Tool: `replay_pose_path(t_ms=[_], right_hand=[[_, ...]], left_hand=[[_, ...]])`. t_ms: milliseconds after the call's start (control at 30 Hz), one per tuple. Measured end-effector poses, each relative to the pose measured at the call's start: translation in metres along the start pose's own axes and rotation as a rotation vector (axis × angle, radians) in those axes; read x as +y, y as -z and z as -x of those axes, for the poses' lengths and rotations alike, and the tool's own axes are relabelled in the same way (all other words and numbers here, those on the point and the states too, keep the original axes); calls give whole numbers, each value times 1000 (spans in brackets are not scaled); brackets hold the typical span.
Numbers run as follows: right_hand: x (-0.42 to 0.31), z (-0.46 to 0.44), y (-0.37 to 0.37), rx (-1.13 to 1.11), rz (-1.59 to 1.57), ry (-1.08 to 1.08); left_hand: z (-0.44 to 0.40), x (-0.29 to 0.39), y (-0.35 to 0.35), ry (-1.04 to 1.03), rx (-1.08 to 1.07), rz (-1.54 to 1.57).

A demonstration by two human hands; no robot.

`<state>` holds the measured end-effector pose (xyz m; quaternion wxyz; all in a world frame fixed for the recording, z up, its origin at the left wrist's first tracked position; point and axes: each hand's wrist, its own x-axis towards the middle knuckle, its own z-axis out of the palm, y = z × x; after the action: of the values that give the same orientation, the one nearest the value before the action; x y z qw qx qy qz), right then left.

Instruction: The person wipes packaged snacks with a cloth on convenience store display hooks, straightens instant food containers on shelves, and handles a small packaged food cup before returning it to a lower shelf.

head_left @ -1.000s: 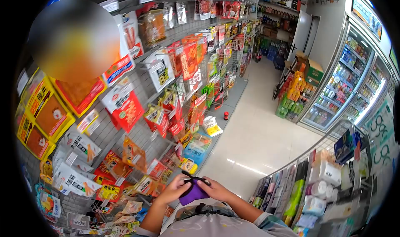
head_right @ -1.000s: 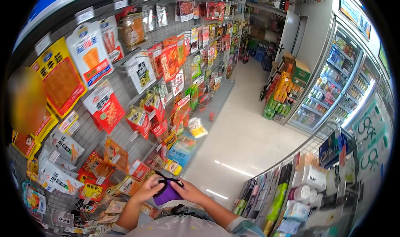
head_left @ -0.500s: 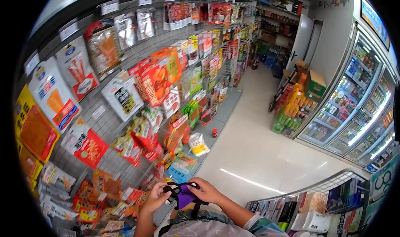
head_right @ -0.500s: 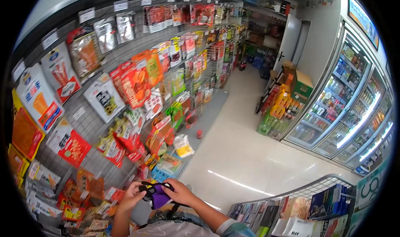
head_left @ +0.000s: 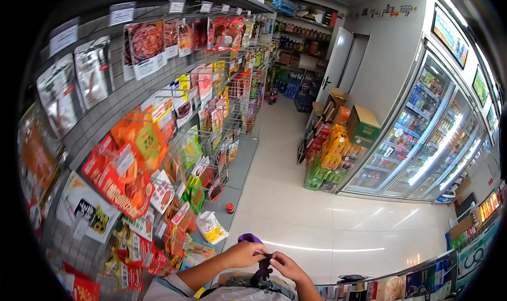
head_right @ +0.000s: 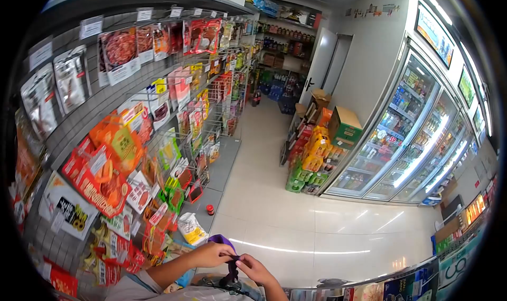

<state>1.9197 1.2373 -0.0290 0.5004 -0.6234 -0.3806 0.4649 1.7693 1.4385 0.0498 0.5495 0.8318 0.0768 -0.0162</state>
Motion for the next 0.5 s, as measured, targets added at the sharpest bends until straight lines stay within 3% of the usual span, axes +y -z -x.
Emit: replay_pose_path(t_ms=[133, 300, 367, 400, 500], right_hand=[[1, -31, 16, 167, -50, -21], [-5, -77, 48, 36, -54, -97], [-13, -103, 55, 130, 296, 293], [-21, -116, 61, 110, 297, 367], [-26, -151, 80, -89, 46, 349]], left_hand=[[-45, 4, 15, 12, 11, 123], [-80, -33, 29, 114, 134, 212], [-87, -42, 37, 173, 165, 244], [-89, -44, 40, 217, 179, 277], [-101, -68, 35, 208, 337, 472]])
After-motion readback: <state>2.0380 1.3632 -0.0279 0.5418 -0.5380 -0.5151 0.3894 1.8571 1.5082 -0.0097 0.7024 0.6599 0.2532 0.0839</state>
